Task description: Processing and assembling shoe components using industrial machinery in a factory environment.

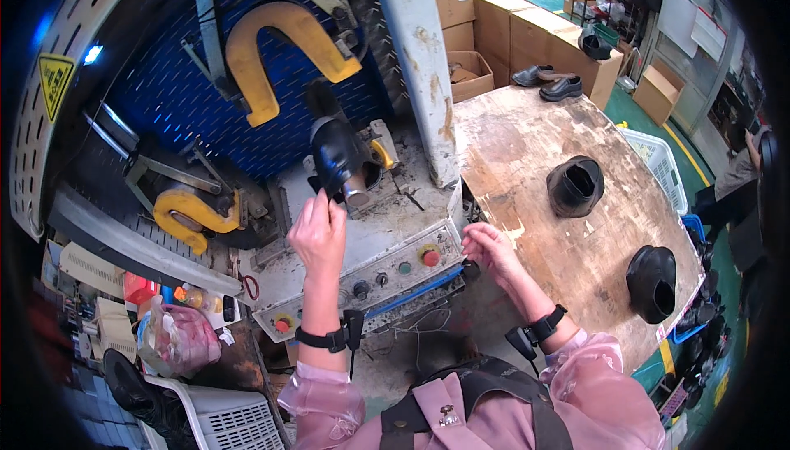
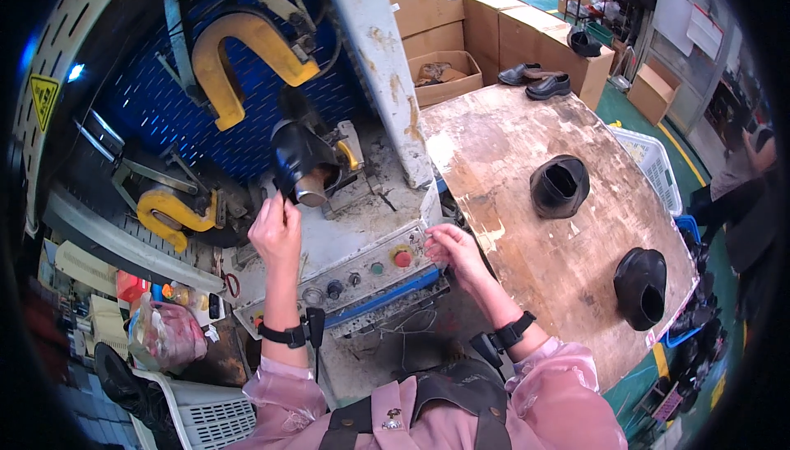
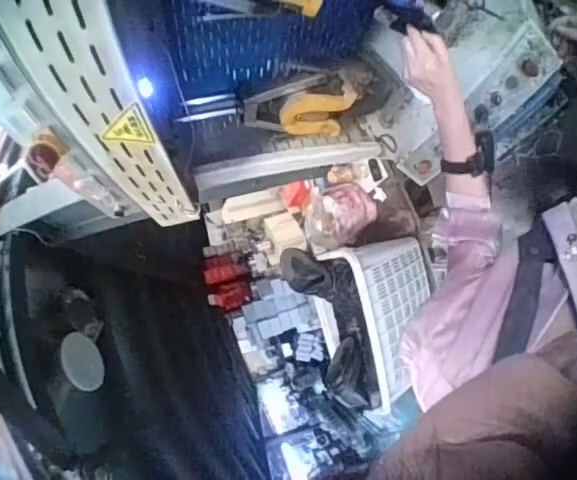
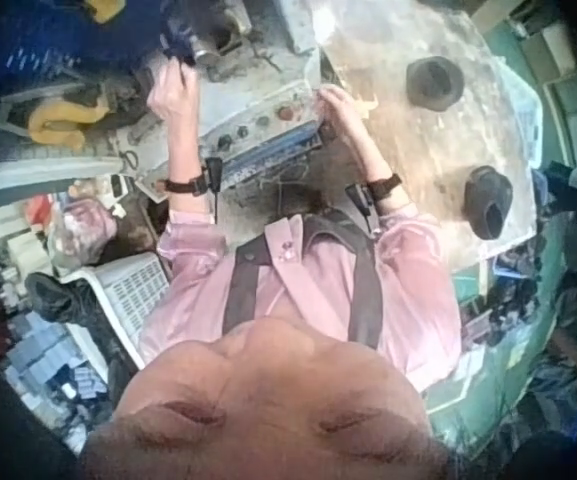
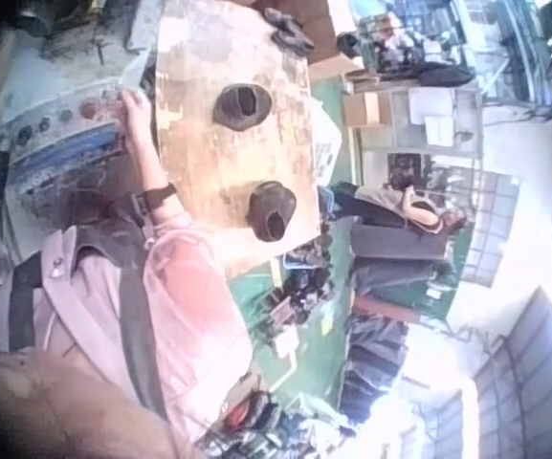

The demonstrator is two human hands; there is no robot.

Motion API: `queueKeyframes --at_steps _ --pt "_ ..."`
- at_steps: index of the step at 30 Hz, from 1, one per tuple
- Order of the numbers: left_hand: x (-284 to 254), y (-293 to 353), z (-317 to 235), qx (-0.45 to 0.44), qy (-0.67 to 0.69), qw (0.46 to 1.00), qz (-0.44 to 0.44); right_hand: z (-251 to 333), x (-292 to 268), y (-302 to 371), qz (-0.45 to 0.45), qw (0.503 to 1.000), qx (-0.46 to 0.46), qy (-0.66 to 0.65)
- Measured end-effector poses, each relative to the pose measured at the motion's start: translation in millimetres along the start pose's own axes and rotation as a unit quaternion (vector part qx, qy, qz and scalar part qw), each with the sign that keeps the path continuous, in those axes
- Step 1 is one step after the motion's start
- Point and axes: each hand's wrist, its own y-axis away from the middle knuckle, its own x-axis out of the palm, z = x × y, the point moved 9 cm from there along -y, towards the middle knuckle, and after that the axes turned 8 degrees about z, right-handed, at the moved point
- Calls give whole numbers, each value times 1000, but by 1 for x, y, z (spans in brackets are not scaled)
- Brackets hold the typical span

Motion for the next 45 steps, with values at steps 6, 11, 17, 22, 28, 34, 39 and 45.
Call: queueKeyframes --at_steps 6,11,17,22,28,34,39,45 --pt "-66 46 -96 141 36 988 56 64 20 25 21 996 -82 -4" --pt "-55 73 -171 380 205 886 169 -3 21 79 18 971 239 13" --pt "-61 138 -216 455 286 821 191 3 57 118 139 976 71 -154" --pt "-66 146 -201 339 395 832 190 21 23 163 80 946 -141 -282" --pt "-43 171 -252 365 432 782 261 42 -18 233 46 896 -278 -343" --pt "-16 187 -348 441 465 726 250 66 -94 322 9 879 -377 -292" --pt "7 198 -478 509 493 662 245 103 -201 439 -188 873 -417 -169" --pt "98 224 -644 474 472 677 306 100 -330 543 -540 785 -303 -21"
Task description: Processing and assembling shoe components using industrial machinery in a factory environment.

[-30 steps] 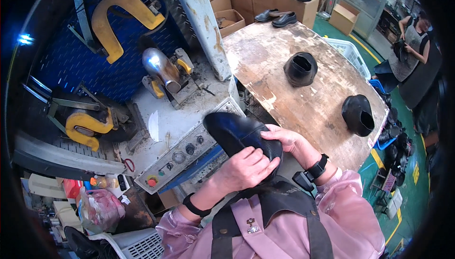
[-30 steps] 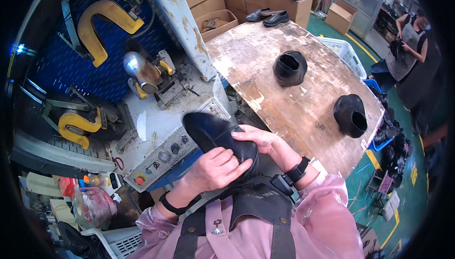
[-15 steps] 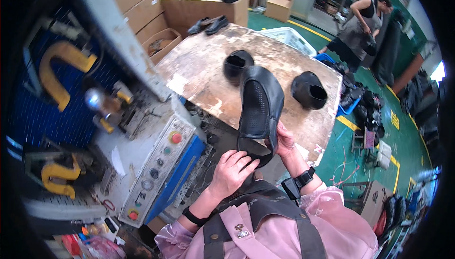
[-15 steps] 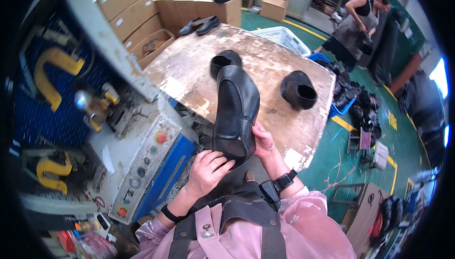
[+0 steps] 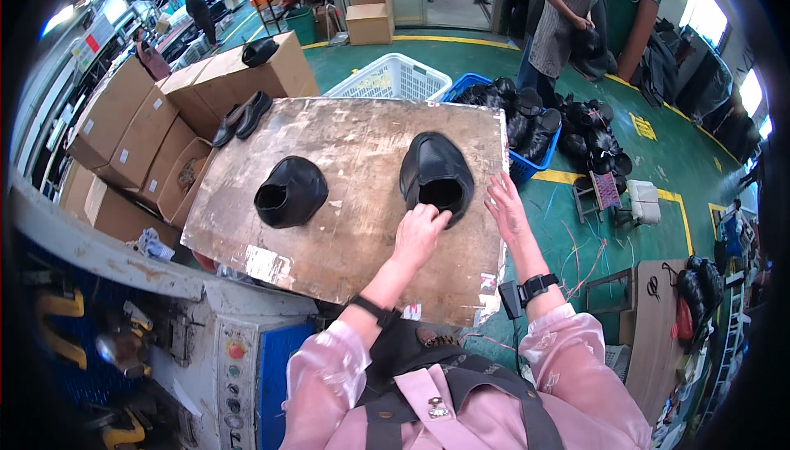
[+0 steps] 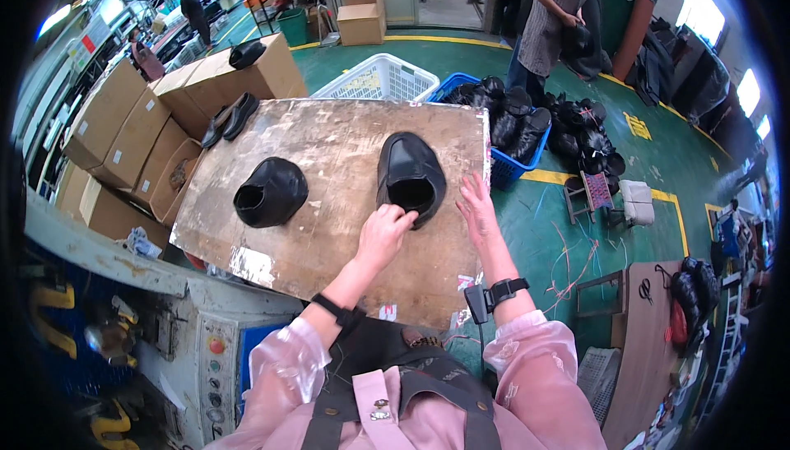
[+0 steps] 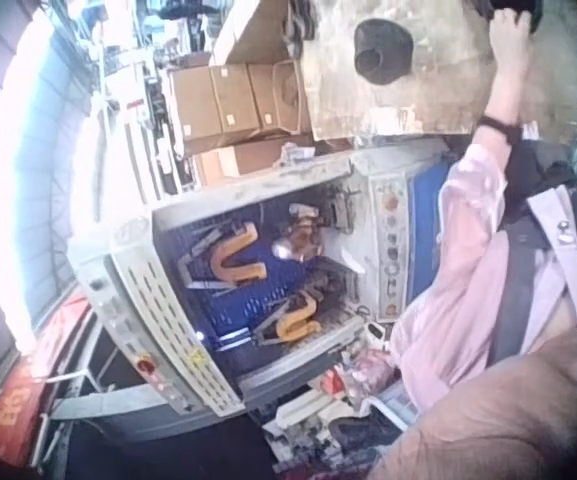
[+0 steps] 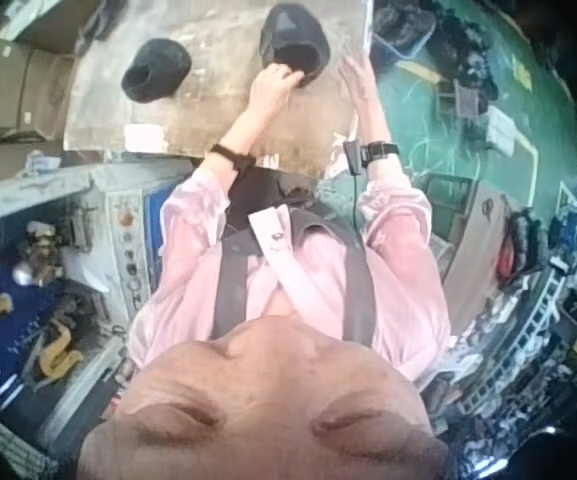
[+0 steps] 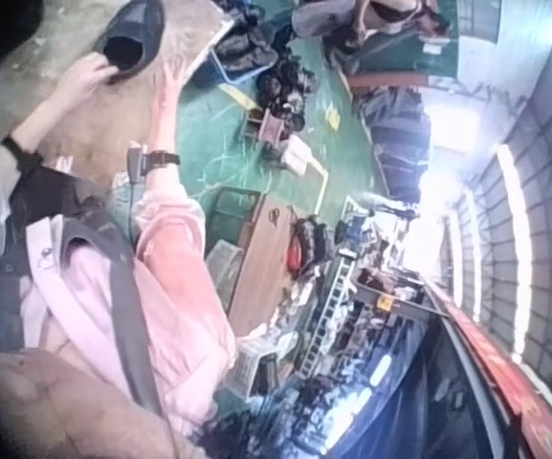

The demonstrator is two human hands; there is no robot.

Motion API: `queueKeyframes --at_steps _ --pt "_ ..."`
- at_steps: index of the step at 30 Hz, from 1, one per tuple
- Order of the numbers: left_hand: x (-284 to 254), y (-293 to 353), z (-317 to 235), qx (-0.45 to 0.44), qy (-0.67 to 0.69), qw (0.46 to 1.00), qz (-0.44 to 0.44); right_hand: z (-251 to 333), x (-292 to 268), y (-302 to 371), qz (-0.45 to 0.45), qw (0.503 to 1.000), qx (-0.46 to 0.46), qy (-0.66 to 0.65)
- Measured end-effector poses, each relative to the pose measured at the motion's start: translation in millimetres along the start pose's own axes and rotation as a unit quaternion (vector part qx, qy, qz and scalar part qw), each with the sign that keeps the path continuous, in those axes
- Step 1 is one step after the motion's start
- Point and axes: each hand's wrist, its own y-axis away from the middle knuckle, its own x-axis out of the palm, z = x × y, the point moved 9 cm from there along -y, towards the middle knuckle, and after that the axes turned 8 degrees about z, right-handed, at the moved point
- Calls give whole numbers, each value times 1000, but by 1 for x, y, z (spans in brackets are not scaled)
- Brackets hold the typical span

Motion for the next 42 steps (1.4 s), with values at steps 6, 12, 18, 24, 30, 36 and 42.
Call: queueKeyframes --at_steps 6,12,18,24,30,36,42 --pt "45 -33 60 -114 109 986 -51 -21 36 -27 59 884 -129 446" --pt "23 46 55 -159 106 980 -60 -28 62 -51 3 794 -248 555" --pt "8 273 48 -396 145 906 -34 -48 56 -58 61 797 -293 525" --pt "-107 492 -46 -626 81 751 -196 -20 150 20 45 581 -452 675" --pt "-284 623 -259 -699 -100 635 -314 -129 334 142 350 743 -384 422" --pt "-419 723 -527 -806 -311 448 -229 -226 496 384 666 692 -183 211" --pt "-387 843 -810 -984 -165 61 3 -232 563 610 799 573 -140 116"
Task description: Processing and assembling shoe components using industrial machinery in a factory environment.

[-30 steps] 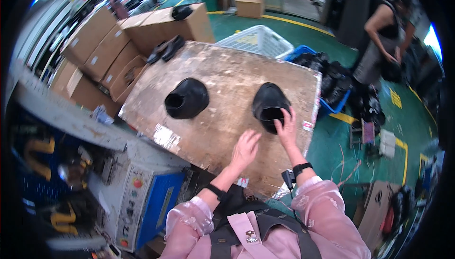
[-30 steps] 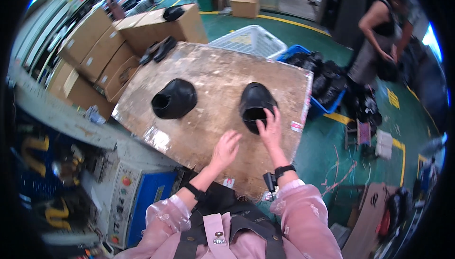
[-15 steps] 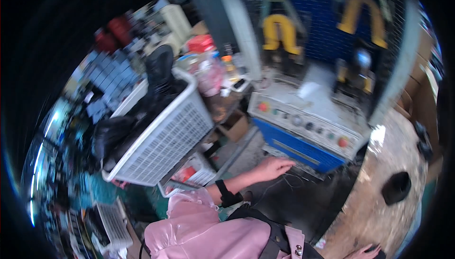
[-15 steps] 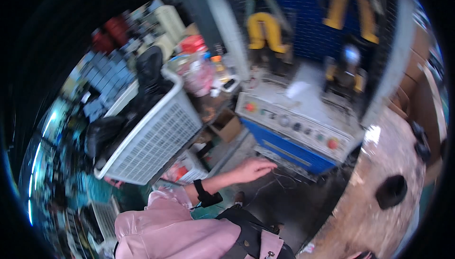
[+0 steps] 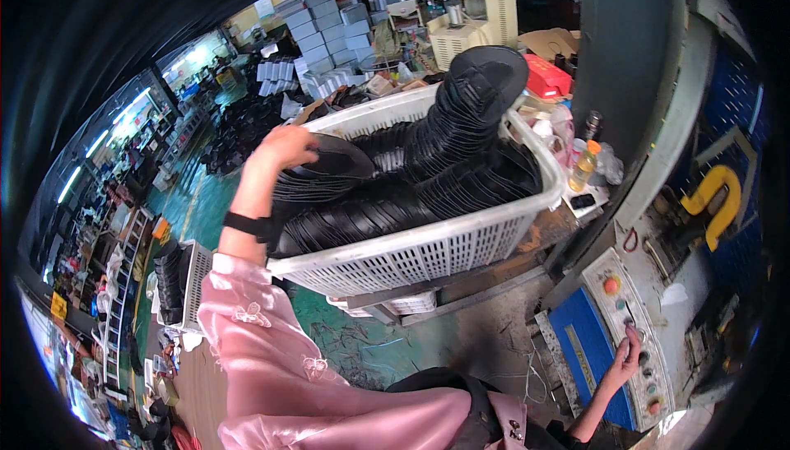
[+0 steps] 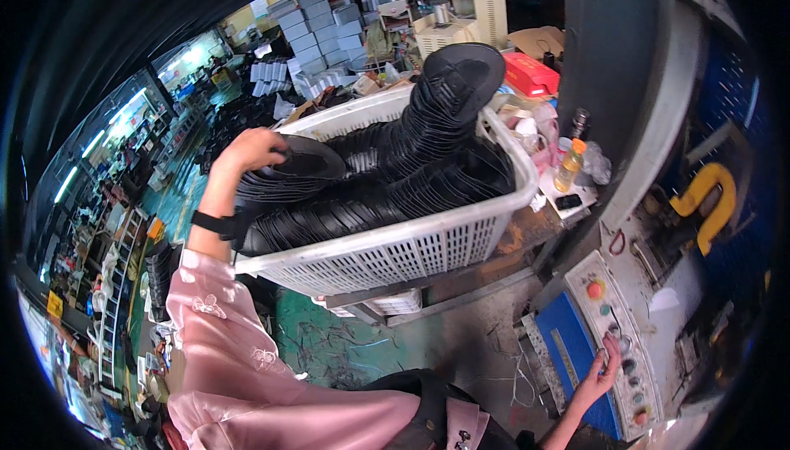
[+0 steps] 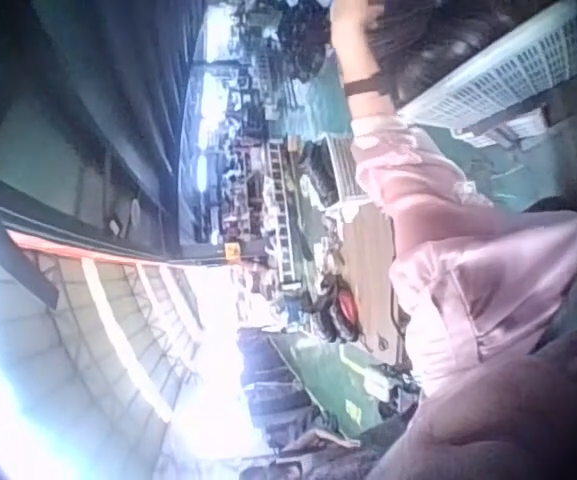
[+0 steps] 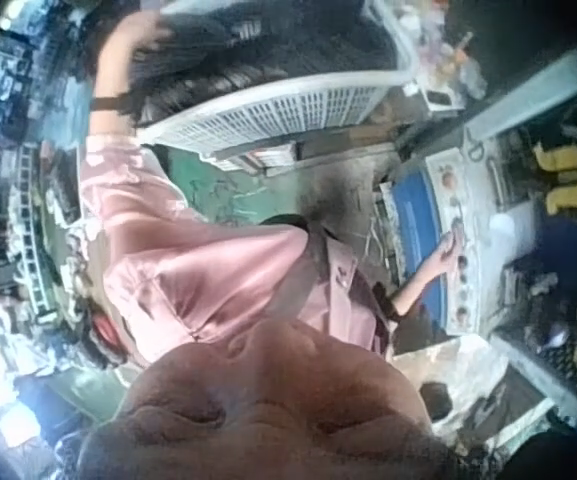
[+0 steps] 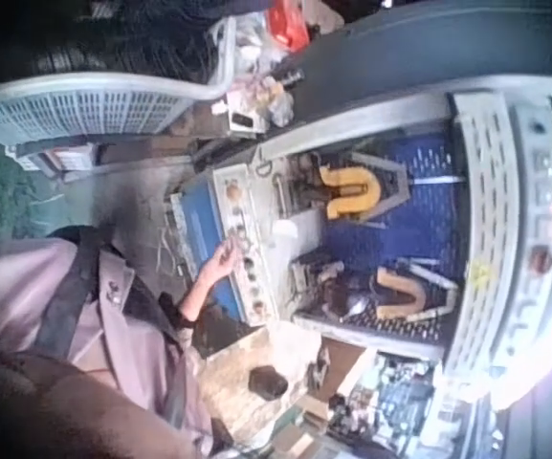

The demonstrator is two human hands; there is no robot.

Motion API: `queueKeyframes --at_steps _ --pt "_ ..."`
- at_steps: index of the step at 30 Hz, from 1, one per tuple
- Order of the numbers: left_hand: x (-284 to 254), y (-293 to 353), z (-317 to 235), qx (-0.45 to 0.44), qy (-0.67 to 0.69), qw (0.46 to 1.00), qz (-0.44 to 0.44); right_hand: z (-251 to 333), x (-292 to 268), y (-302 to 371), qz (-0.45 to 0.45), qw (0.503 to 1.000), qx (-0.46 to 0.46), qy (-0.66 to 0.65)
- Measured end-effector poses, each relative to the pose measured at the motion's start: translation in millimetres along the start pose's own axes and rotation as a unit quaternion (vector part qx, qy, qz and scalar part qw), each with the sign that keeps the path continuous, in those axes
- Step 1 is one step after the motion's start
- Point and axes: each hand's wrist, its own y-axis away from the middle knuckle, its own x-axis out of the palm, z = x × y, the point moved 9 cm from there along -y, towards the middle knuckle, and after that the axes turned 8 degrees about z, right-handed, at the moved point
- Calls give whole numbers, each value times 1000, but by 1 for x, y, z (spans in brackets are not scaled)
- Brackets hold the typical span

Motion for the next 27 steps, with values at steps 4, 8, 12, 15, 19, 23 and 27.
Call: queueKeyframes --at_steps 4,8,12,15,19,23,27 --pt "29 7 67 -93 116 986 80 37 80 -38 91 994 -26 -46" --pt "32 9 59 -19 224 971 80 66 131 -61 166 983 -22 -79" --pt "26 13 50 73 198 976 54 99 143 -79 180 980 -66 -46" --pt "-3 -2 31 119 90 987 -57 109 145 -87 185 982 -28 -35" --pt "-90 -4 -25 155 222 941 -203 170 174 -107 220 959 -152 -91" --pt "-164 -7 -201 387 236 872 -183 234 132 -124 158 948 -259 -98" --pt "-174 30 -391 639 154 750 -74 268 58 -126 27 956 -291 -11"
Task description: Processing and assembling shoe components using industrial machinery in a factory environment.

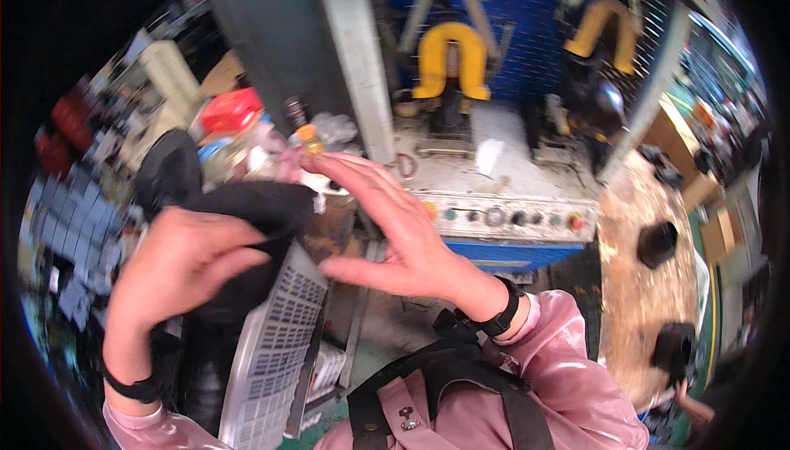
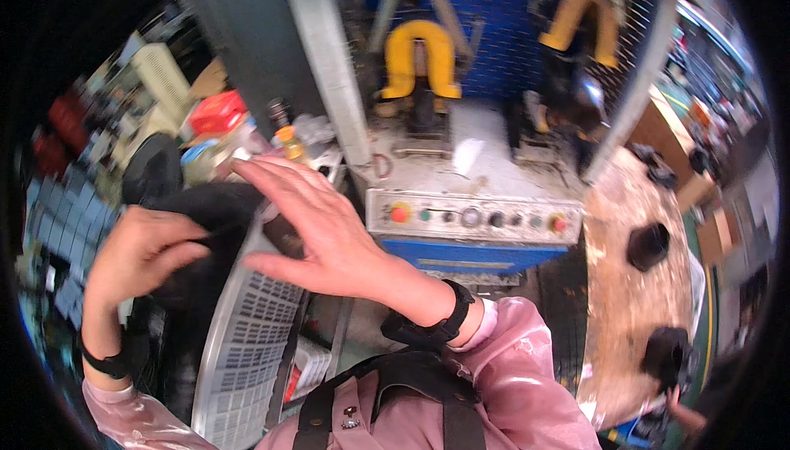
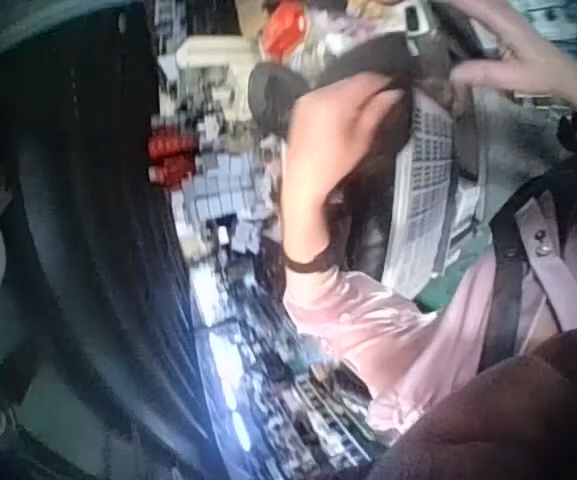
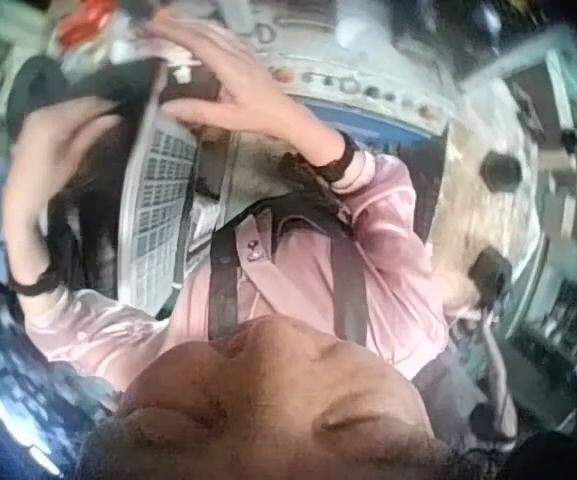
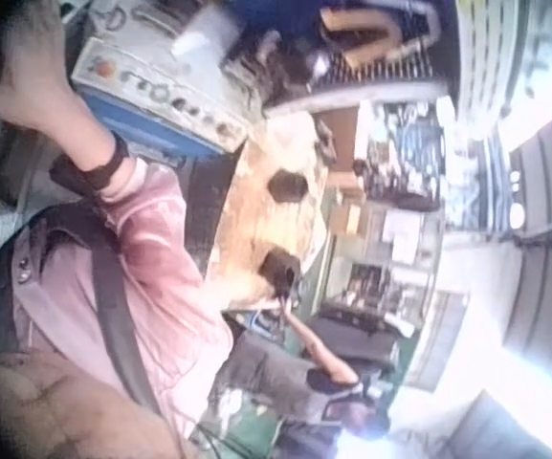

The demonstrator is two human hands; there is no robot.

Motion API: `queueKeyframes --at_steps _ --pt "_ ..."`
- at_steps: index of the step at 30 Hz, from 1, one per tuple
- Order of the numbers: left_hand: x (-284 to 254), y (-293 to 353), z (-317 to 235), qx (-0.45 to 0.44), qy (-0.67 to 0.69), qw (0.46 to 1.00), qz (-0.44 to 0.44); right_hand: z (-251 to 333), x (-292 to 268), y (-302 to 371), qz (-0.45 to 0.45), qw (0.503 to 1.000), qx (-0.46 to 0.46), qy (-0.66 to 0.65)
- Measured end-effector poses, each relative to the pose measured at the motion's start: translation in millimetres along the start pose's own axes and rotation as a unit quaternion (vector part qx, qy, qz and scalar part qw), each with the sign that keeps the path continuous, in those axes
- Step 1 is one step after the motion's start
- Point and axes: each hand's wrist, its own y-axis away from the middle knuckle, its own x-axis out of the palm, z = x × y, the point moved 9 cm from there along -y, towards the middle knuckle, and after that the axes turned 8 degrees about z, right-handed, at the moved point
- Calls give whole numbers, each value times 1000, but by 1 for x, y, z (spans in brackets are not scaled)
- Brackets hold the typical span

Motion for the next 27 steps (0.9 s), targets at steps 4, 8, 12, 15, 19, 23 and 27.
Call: queueKeyframes --at_steps 4,8,12,15,19,23,27 --pt "65 -100 -42 108 166 979 48 -52 -8 55 294 903 306 -61" --pt "149 -188 -74 71 520 824 211 -92 -92 154 137 900 373 -178" --pt "240 -233 -92 69 550 724 411 -88 -167 230 17 875 396 -278" --pt "286 -255 -112 92 588 634 494 -102 -206 270 21 854 418 -310" --pt "252 -332 -135 123 658 665 332 -117 -279 295 -117 836 417 -337" --pt "178 -427 -157 201 635 739 102 -154 -377 275 -236 859 371 -262" --pt "119 -510 -166 137 630 757 -107 -202 -460 216 -365 845 288 -265"
